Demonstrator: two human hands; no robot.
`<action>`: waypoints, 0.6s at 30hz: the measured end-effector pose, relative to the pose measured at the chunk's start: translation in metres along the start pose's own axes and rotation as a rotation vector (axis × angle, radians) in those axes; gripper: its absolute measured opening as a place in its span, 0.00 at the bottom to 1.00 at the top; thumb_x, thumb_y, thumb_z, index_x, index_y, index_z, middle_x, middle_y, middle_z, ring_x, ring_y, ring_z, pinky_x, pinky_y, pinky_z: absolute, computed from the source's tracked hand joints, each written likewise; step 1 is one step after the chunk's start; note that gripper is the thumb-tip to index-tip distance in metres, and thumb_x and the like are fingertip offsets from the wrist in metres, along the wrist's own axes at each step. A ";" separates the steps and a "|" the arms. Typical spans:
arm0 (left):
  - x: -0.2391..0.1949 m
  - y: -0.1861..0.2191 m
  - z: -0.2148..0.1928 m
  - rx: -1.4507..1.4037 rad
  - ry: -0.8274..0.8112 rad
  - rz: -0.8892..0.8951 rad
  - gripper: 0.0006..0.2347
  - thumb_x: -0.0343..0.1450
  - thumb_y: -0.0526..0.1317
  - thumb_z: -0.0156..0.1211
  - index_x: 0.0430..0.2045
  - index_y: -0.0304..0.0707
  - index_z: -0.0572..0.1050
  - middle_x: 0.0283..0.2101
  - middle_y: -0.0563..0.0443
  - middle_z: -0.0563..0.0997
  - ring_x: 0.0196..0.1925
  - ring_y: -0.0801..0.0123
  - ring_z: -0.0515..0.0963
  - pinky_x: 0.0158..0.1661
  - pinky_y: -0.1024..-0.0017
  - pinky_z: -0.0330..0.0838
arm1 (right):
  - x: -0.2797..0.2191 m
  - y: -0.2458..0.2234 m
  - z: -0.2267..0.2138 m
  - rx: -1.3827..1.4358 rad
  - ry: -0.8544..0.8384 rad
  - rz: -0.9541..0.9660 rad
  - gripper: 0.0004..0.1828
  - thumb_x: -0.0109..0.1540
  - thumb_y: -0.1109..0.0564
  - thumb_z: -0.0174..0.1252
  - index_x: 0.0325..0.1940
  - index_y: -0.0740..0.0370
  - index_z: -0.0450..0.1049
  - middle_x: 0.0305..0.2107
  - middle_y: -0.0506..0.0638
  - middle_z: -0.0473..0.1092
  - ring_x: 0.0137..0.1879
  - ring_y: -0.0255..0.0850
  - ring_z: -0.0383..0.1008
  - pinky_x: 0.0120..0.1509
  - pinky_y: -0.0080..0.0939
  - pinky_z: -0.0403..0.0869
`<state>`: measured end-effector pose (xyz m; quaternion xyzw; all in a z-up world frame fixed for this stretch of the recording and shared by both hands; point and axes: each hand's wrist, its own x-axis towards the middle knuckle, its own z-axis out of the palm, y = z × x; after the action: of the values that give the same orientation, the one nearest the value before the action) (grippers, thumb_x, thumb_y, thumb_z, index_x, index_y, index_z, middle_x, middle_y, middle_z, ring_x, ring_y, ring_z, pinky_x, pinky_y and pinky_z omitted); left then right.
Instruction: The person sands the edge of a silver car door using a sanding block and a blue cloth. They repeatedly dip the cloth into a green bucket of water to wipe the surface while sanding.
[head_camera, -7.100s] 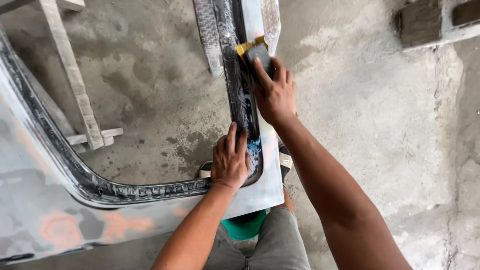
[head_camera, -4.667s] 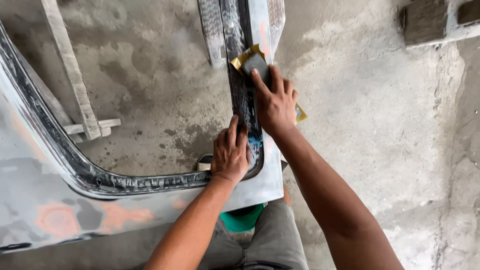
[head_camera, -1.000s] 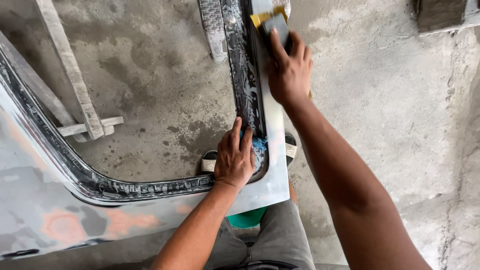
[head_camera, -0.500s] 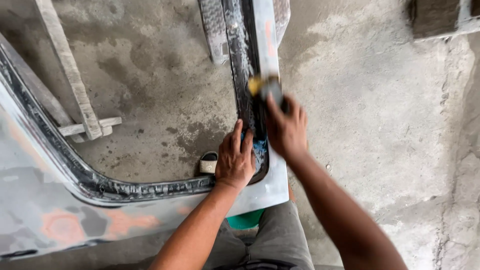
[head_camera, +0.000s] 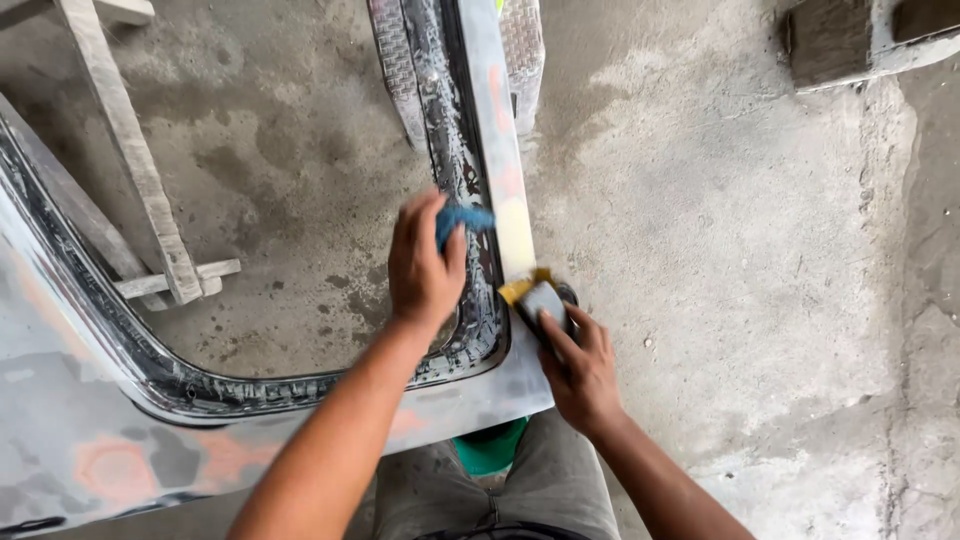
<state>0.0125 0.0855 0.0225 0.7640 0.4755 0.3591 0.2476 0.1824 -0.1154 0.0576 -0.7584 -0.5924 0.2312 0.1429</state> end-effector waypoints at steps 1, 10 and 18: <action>0.029 -0.003 0.013 0.002 0.002 0.005 0.17 0.77 0.37 0.58 0.59 0.29 0.68 0.62 0.32 0.73 0.65 0.42 0.75 0.67 0.55 0.70 | -0.003 0.009 -0.005 0.002 0.005 -0.002 0.31 0.62 0.55 0.62 0.70 0.39 0.67 0.65 0.59 0.61 0.64 0.59 0.65 0.63 0.58 0.71; 0.090 -0.027 0.107 0.376 -0.300 0.167 0.20 0.76 0.37 0.56 0.65 0.35 0.69 0.74 0.39 0.57 0.75 0.39 0.58 0.70 0.46 0.53 | -0.002 0.050 -0.045 0.384 0.101 0.383 0.31 0.64 0.57 0.60 0.73 0.50 0.65 0.65 0.58 0.61 0.68 0.53 0.69 0.64 0.49 0.74; -0.067 0.033 0.050 0.322 -0.528 0.153 0.23 0.75 0.34 0.50 0.69 0.41 0.64 0.76 0.40 0.56 0.77 0.46 0.54 0.73 0.51 0.47 | 0.016 0.051 -0.050 0.443 0.088 0.274 0.32 0.63 0.56 0.63 0.73 0.51 0.66 0.64 0.56 0.64 0.68 0.50 0.69 0.66 0.45 0.72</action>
<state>0.0508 0.0092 -0.0059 0.8938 0.3865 0.0860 0.2108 0.2541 -0.1101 0.0723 -0.7912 -0.4122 0.3390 0.2984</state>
